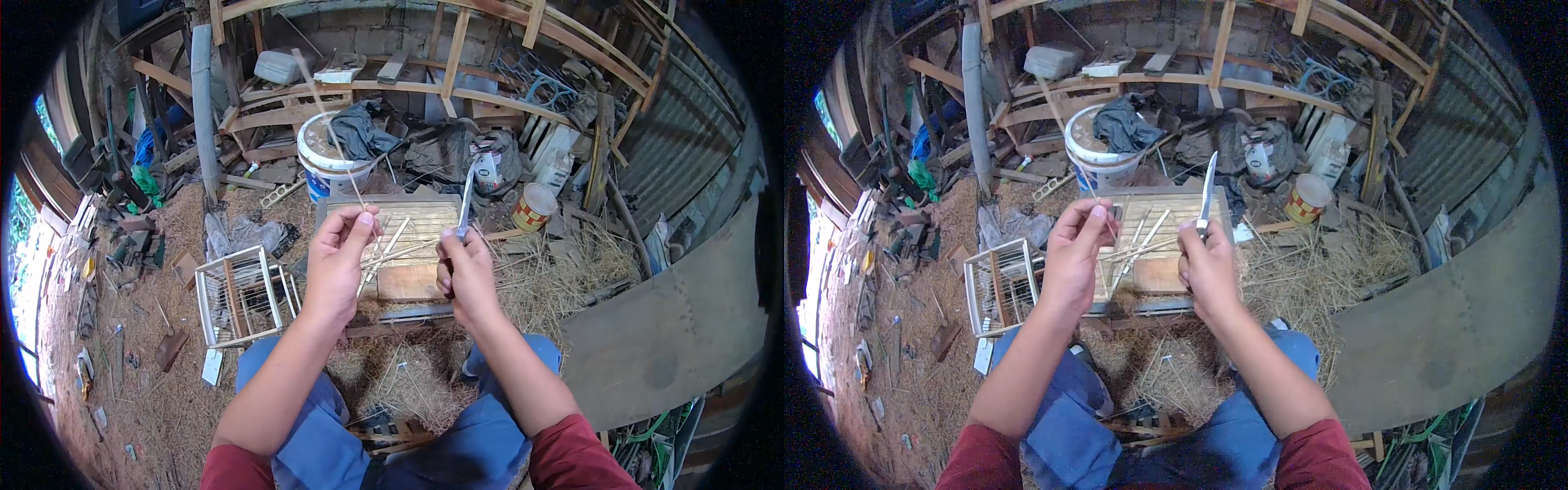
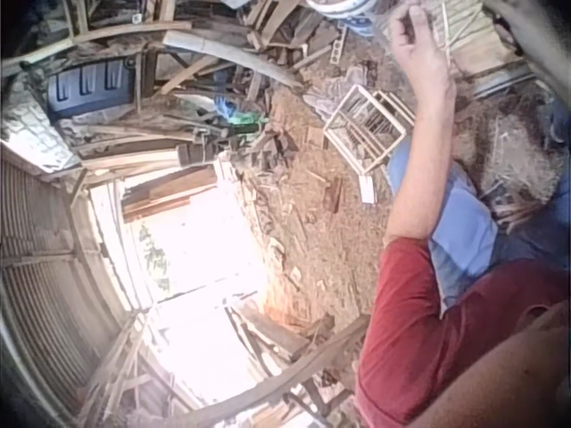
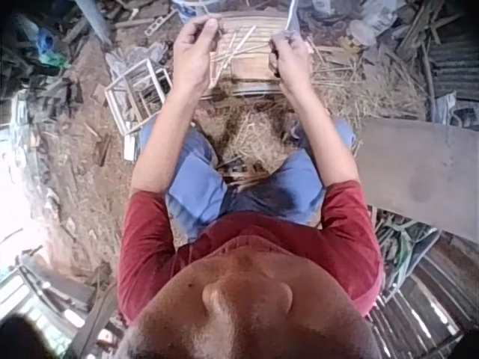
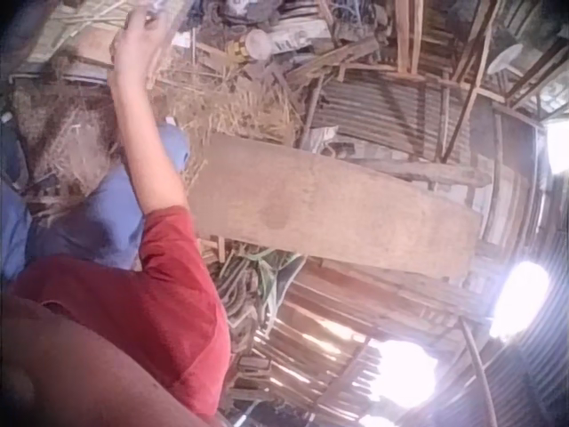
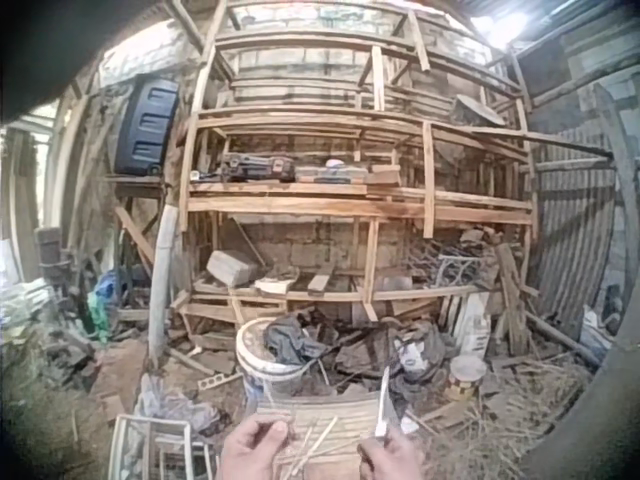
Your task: The person whittles and scrapes wooden sticks using a knife and then inserts them into a small wooden bird cage frame.
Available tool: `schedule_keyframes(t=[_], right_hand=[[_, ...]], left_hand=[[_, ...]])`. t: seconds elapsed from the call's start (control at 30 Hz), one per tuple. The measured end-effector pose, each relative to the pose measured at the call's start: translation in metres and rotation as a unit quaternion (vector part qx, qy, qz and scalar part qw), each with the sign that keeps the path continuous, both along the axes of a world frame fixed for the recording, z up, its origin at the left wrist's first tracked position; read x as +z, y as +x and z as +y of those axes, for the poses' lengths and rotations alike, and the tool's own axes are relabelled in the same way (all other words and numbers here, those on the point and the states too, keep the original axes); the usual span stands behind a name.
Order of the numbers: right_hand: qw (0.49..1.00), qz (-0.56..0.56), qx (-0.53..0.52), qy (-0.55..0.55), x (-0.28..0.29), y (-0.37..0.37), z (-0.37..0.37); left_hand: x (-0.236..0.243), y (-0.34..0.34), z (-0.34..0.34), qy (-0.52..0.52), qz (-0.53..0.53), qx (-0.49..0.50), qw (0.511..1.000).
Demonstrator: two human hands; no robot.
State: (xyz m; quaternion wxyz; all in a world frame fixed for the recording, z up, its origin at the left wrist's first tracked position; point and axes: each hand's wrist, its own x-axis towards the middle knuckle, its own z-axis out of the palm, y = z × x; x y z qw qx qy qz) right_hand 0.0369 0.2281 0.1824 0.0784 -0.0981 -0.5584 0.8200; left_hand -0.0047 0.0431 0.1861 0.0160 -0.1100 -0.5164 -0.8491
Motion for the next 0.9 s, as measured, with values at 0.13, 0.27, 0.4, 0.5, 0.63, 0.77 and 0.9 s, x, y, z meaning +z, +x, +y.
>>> schedule_keyframes(t=[0.13, 0.27, 0.4, 0.5, 0.63, 0.77, 0.9], right_hand=[[1.0, -0.003, 0.028, 0.007, -0.002, 0.003, -0.007], [0.997, -0.001, 0.074, -0.018, -0.004, 0.007, -0.011], [0.996, 0.011, 0.089, -0.028, 0.0, 0.009, -0.015], [0.993, 0.018, 0.108, -0.035, -0.002, 0.009, -0.018], [0.993, 0.017, 0.104, -0.052, -0.004, 0.009, -0.017], [0.991, 0.018, 0.107, -0.072, -0.006, 0.007, -0.018], [0.99, 0.016, 0.118, -0.075, -0.014, 0.006, -0.016]], left_hand=[[0.004, 0.002, 0.002, -0.026, 0.009, 0.025, 0.999], [0.0, 0.002, 0.002, -0.028, 0.001, 0.014, 1.0], [0.002, 0.003, 0.004, -0.027, 0.008, 0.003, 1.0], [0.001, 0.004, 0.005, -0.028, 0.003, 0.002, 1.0], [0.001, 0.004, 0.007, -0.026, -0.004, -0.012, 1.0], [0.001, 0.005, 0.004, -0.047, -0.007, -0.024, 0.999], [0.004, 0.005, 0.0, -0.079, 0.001, -0.001, 0.997]])
